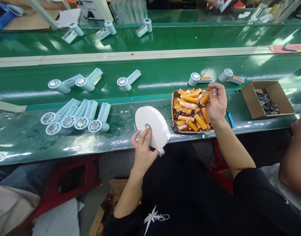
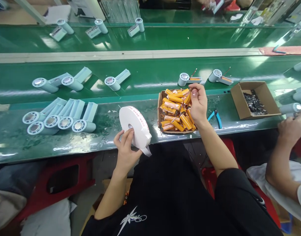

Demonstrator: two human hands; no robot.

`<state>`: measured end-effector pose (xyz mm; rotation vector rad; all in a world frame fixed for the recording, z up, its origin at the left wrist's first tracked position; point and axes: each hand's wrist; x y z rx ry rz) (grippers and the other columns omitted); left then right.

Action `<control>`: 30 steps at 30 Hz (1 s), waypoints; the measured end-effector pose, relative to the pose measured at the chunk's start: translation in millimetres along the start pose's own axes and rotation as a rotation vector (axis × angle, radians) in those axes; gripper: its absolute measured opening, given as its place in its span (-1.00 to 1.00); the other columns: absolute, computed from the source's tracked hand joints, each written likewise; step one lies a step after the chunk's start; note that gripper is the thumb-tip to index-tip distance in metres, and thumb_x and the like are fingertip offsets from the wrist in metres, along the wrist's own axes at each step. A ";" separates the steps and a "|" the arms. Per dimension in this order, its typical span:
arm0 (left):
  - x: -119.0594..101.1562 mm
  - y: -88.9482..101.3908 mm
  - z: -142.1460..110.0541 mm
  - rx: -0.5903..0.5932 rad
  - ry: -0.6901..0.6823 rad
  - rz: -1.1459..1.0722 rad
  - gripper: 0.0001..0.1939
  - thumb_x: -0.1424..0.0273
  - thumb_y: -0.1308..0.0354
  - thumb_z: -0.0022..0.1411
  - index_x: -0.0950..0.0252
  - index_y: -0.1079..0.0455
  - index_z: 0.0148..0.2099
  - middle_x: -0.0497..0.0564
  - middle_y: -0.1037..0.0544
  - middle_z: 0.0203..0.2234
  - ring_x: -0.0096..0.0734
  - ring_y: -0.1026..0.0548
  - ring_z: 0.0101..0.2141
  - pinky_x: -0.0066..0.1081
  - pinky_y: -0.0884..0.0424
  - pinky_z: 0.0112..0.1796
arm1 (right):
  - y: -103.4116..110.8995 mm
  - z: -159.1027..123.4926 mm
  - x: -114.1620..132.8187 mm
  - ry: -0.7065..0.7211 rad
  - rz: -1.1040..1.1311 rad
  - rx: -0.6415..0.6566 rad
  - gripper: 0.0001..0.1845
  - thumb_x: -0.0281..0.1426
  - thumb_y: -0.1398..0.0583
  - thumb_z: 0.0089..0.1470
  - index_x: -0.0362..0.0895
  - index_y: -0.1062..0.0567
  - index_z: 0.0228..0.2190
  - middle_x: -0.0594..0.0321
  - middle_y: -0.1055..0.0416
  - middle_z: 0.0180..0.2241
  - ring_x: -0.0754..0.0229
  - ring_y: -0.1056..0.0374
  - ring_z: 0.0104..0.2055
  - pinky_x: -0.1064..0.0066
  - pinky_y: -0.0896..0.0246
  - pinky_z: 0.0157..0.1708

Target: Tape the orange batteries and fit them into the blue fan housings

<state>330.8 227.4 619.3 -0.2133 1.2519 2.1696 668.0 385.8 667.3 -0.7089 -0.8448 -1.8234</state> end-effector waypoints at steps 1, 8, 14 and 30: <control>0.1 -0.3 0.3 0.001 0.000 0.001 -0.16 0.42 -0.39 0.22 0.19 -0.21 0.49 0.27 -0.50 0.25 0.17 -0.30 0.29 0.09 -0.30 0.29 | 0.2 -3.1 -1.3 -0.019 0.053 -0.024 -0.52 0.08 0.03 0.54 0.20 -0.37 0.27 0.14 -0.48 0.03 0.04 -0.57 -0.10 0.12 -0.61 -0.14; -0.2 -1.2 -0.1 0.030 0.026 -0.009 -0.13 0.34 -0.42 0.25 0.20 -0.19 0.52 0.28 -0.48 0.26 0.20 -0.28 0.30 0.11 -0.27 0.30 | 2.2 -13.0 4.9 0.005 -0.137 -0.041 -0.48 0.08 0.02 0.52 0.15 -0.43 0.28 0.07 -0.45 0.07 -0.06 -0.54 0.04 0.04 -0.57 -0.02; -3.5 -2.7 0.0 0.033 0.025 -0.026 -0.14 0.35 -0.42 0.25 0.18 -0.19 0.51 0.27 -0.49 0.26 0.19 -0.28 0.29 0.10 -0.29 0.30 | 12.2 -2.2 1.8 -0.117 -0.053 -0.069 -0.38 0.20 0.01 0.47 0.11 -0.46 0.24 0.08 -0.50 0.08 0.11 -0.53 -0.18 0.23 -0.54 -0.24; -4.8 -2.6 1.6 0.048 0.047 -0.015 -0.19 0.33 -0.40 0.25 0.21 -0.23 0.47 0.27 -0.49 0.24 0.21 -0.26 0.30 0.12 -0.26 0.31 | 1.2 1.3 42.0 -0.435 0.590 -0.044 -0.31 0.03 -0.48 0.11 0.35 -0.43 0.22 0.31 -0.53 0.11 0.24 -0.50 -0.29 0.52 -0.22 -0.63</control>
Point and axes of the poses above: each hand's wrist, its own z-axis towards the middle knuckle, its own y-axis out of the back of the hand, x = y × z
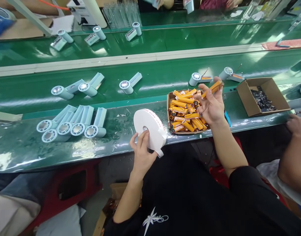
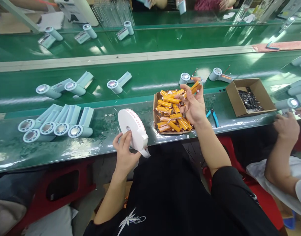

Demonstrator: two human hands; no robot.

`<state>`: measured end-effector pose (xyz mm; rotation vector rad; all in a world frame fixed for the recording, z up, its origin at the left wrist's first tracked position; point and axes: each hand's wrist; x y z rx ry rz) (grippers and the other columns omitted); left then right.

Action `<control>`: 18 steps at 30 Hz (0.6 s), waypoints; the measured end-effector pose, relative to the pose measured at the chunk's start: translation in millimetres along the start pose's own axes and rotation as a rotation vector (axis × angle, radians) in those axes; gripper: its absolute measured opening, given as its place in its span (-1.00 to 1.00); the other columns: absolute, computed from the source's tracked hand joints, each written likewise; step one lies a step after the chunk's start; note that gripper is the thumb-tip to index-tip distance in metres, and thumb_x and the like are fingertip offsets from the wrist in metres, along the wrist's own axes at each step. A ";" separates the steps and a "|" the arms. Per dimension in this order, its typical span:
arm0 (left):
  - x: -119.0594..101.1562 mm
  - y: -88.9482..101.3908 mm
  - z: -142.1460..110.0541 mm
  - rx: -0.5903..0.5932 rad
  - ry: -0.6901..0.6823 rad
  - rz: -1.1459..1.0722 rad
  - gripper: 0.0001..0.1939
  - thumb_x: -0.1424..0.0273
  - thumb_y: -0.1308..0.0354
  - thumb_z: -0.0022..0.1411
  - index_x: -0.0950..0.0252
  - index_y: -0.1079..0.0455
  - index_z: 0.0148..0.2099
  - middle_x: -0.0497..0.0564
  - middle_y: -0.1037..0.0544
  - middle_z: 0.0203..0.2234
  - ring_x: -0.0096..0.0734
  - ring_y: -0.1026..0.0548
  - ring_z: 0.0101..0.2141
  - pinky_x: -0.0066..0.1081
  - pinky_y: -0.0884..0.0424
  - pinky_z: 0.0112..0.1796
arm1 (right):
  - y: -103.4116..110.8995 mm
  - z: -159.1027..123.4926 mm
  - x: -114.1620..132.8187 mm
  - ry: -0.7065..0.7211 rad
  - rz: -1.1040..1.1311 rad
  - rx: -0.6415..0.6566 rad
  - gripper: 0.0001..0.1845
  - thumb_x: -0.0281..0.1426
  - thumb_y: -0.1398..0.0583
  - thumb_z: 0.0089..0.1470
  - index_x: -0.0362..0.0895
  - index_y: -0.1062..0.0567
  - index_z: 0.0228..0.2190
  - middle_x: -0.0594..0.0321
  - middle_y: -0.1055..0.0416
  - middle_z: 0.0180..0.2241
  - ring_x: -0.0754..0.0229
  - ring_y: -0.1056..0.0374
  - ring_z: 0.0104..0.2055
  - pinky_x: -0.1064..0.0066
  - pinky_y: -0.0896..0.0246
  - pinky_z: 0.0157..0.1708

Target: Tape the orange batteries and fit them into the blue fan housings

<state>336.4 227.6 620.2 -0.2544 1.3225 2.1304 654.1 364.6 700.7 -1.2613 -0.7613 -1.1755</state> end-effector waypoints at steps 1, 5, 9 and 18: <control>0.1 0.1 -0.2 -0.003 0.002 0.003 -0.19 0.33 -0.40 0.24 0.20 -0.23 0.47 0.27 -0.49 0.24 0.21 -0.25 0.30 0.12 -0.26 0.31 | -0.9 0.6 -0.4 0.011 -0.011 -0.001 -0.33 0.08 -0.43 0.18 0.40 -0.39 0.25 0.32 -0.54 0.10 0.26 -0.48 -0.35 0.53 -0.17 -0.66; -0.3 -0.2 0.4 -0.009 -0.011 0.011 -0.19 0.34 -0.38 0.25 0.21 -0.21 0.47 0.27 -0.48 0.24 0.20 -0.25 0.31 0.10 -0.25 0.31 | 0.1 4.6 -0.8 0.083 -0.125 -0.033 -0.40 0.26 -0.28 0.26 0.32 -0.44 0.19 0.24 -0.56 0.01 0.15 -0.55 -0.23 0.41 -0.45 -0.50; -2.5 -0.9 2.7 -0.040 -0.052 0.058 -0.21 0.37 -0.37 0.23 0.22 -0.23 0.45 0.27 -0.50 0.21 0.18 -0.29 0.27 0.09 -0.24 0.29 | -2.6 -8.2 5.3 0.105 -0.251 0.046 -0.39 0.29 -0.29 0.24 0.14 -0.59 0.05 0.21 -0.55 -0.12 0.03 -0.55 -0.03 0.16 -0.63 -0.09; -8.1 -0.7 1.0 -0.131 0.049 0.185 -0.38 0.43 -0.33 0.18 0.21 -0.48 0.30 0.25 -0.58 0.13 0.17 -0.27 0.22 0.09 -0.19 0.29 | -30.2 -75.0 33.2 0.146 -0.647 0.354 -0.62 -0.15 -0.51 0.18 0.10 -0.75 0.02 0.23 -0.72 -0.08 -0.06 -0.67 -0.05 0.14 -0.63 0.06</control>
Point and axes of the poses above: each hand's wrist, its own z-axis towards the middle knuckle, its own y-axis out of the back of the hand, x = y × z
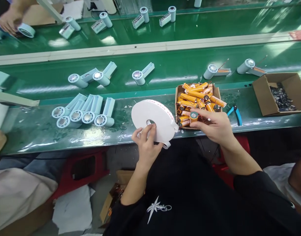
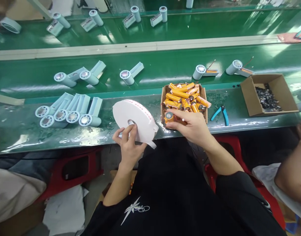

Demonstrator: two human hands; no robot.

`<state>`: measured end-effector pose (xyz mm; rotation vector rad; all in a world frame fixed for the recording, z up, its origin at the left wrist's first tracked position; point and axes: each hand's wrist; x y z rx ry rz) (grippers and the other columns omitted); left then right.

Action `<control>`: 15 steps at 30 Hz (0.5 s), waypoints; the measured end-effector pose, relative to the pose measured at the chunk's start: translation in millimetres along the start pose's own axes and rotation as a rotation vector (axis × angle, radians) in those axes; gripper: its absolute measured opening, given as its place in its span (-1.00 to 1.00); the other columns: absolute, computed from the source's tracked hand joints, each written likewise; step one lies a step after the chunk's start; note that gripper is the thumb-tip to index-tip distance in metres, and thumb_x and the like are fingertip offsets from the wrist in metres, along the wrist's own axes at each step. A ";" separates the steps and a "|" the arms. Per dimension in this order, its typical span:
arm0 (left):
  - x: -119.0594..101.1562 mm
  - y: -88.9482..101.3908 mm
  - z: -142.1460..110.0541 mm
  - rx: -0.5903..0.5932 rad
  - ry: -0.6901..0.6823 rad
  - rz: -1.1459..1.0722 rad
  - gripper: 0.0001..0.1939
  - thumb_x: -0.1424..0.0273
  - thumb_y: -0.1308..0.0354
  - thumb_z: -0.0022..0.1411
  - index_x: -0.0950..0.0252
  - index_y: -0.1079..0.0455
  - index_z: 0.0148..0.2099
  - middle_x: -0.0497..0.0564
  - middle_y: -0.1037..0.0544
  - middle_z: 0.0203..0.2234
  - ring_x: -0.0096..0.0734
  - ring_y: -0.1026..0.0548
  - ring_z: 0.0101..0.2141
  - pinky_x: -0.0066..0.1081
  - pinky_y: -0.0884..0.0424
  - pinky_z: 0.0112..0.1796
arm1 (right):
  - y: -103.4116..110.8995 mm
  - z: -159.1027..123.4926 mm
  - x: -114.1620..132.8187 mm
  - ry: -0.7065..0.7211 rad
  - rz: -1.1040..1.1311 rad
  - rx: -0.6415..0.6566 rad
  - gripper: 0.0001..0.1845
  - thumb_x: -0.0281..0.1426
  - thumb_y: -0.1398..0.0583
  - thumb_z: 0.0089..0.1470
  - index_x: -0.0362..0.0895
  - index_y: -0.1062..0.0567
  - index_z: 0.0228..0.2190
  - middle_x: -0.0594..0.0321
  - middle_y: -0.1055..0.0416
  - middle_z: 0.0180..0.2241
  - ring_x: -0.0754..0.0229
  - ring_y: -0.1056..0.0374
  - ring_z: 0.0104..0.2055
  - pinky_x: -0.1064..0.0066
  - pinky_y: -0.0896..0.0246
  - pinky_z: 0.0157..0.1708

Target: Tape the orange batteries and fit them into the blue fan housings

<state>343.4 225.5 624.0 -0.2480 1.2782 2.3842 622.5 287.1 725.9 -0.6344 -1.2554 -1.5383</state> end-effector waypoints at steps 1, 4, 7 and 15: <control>0.1 0.0 -0.8 0.010 0.016 0.002 -0.40 0.43 -0.32 0.18 0.21 -0.50 0.29 0.24 -0.58 0.13 0.17 -0.26 0.23 0.10 -0.16 0.30 | -1.7 -1.8 1.7 0.034 -0.057 0.022 -0.64 -0.18 -0.50 0.18 0.11 -0.75 0.02 0.24 -0.71 -0.04 -0.05 -0.67 -0.03 0.15 -0.61 0.10; 0.3 0.9 -1.3 0.009 0.016 0.000 -0.44 0.44 -0.31 0.19 0.19 -0.55 0.26 0.22 -0.60 0.13 0.15 -0.28 0.21 0.09 -0.14 0.29 | -5.6 -4.6 2.9 0.146 -0.146 0.066 -0.65 -0.24 -0.48 0.22 0.13 -0.74 0.05 0.26 -0.70 0.01 -0.04 -0.65 0.05 0.16 -0.58 0.18; -1.3 4.0 1.2 -0.046 -0.056 0.012 -0.42 0.48 -0.31 0.20 0.19 -0.55 0.28 0.20 -0.63 0.10 0.09 -0.31 0.16 0.00 -0.22 0.22 | -8.6 -8.1 3.3 0.194 -0.213 0.075 -0.63 -0.27 -0.47 0.24 0.13 -0.73 0.08 0.25 -0.71 -0.03 -0.02 -0.65 0.04 0.19 -0.59 0.15; -3.1 4.1 -0.6 -0.047 -0.110 0.045 -0.40 0.49 -0.31 0.26 0.15 -0.52 0.34 0.16 -0.64 0.10 0.01 -0.38 0.13 -0.03 -0.17 0.23 | -24.0 -18.2 2.0 0.126 -0.204 0.048 -0.60 -0.23 -0.50 0.21 0.08 -0.73 0.08 0.25 -0.72 -0.08 0.01 -0.69 -0.11 0.28 -0.63 0.01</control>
Point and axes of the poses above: each hand's wrist, its own z-axis towards the middle knuckle, its own y-axis out of the back of the hand, x = y × z
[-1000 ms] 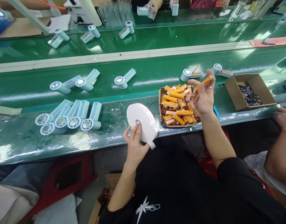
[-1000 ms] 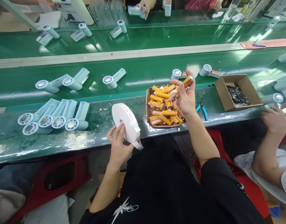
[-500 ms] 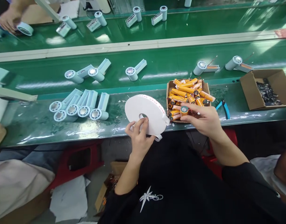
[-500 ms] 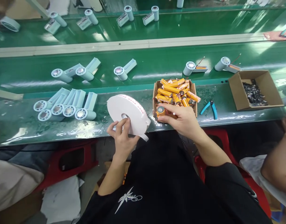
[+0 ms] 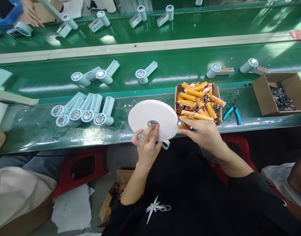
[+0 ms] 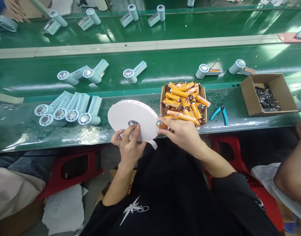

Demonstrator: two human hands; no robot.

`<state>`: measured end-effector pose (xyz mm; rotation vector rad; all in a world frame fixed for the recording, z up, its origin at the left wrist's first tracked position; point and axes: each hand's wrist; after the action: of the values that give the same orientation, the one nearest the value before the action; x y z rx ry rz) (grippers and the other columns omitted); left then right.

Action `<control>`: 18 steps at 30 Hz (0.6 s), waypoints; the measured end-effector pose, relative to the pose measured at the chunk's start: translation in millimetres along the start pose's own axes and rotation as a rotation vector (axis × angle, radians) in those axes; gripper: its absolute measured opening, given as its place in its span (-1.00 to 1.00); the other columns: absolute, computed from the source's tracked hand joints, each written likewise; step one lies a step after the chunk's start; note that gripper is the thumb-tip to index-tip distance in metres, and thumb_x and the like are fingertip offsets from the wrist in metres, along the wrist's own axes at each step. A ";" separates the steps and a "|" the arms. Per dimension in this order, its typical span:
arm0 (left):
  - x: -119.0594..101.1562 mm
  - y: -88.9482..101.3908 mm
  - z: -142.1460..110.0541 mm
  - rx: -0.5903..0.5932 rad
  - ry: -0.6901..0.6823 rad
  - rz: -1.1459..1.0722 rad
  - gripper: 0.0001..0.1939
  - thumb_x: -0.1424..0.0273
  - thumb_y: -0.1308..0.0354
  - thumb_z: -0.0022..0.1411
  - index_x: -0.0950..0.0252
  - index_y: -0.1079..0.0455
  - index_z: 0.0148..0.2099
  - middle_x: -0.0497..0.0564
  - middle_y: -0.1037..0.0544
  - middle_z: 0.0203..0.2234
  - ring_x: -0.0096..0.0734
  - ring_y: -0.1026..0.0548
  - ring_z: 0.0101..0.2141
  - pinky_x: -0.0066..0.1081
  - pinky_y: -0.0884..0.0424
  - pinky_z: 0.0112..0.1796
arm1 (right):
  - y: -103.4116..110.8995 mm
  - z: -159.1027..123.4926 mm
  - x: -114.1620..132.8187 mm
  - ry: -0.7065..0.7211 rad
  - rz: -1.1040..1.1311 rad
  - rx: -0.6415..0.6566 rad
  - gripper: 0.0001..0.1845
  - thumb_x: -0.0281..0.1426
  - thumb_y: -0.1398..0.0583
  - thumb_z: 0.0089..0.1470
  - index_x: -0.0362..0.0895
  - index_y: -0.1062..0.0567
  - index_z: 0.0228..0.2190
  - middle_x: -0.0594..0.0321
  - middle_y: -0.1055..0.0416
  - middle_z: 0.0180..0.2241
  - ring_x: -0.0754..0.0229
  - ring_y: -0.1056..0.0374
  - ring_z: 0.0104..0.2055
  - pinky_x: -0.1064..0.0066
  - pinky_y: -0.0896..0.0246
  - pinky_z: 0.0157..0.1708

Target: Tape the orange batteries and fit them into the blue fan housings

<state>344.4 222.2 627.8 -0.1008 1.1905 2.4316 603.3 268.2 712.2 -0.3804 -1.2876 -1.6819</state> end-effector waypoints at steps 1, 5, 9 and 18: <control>0.5 -1.2 -1.6 0.017 0.018 -0.006 -0.41 0.47 -0.31 0.28 0.15 -0.51 0.34 0.17 -0.63 0.12 0.01 -0.38 0.13 -0.01 -0.15 0.24 | -0.5 0.1 -0.1 -0.045 0.027 -0.028 -0.61 -0.22 -0.51 0.19 0.08 -0.74 0.05 0.26 -0.73 -0.14 0.03 -0.69 -0.17 0.28 -0.65 -0.03; -1.8 -4.5 -5.1 -0.035 0.022 0.037 -0.40 0.28 -0.41 0.27 0.20 -0.49 0.33 0.24 -0.61 0.09 0.09 -0.33 0.14 0.03 -0.19 0.23 | -3.6 1.9 -3.5 -0.214 0.279 -0.296 -0.58 -0.08 -0.55 0.09 0.04 -0.75 -0.05 0.29 -0.70 -0.27 0.05 -0.66 -0.30 0.23 -0.69 -0.17; -15.8 -7.2 -5.0 -0.116 0.018 0.088 -0.37 0.15 -0.48 0.24 0.17 -0.48 0.30 0.25 -0.59 0.01 0.15 -0.24 0.16 0.11 -0.21 0.21 | -25.2 -0.1 -11.4 -0.231 0.501 -0.610 -0.44 0.07 -0.54 0.04 0.03 -0.67 -0.05 0.19 -0.67 -0.20 -0.03 -0.67 -0.17 0.13 -0.69 -0.10; -32.1 -13.2 -6.3 -0.124 0.066 0.068 -0.39 0.10 -0.50 0.21 0.14 -0.53 0.25 0.26 -0.57 -0.02 0.18 -0.20 0.15 0.17 -0.17 0.21 | -65.1 -12.8 -13.1 -0.177 0.649 -0.779 -0.36 0.14 -0.47 0.11 0.16 -0.45 0.07 0.19 -0.62 -0.07 -0.06 -0.63 0.05 -0.11 -0.54 0.21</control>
<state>378.1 213.4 622.0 -0.1821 1.0865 2.5793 560.3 263.1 660.2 -1.2776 -0.4645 -1.5186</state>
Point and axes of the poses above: each hand's wrist, its own z-axis towards the middle knuckle, its own y-axis out of the back of the hand, x = y × z
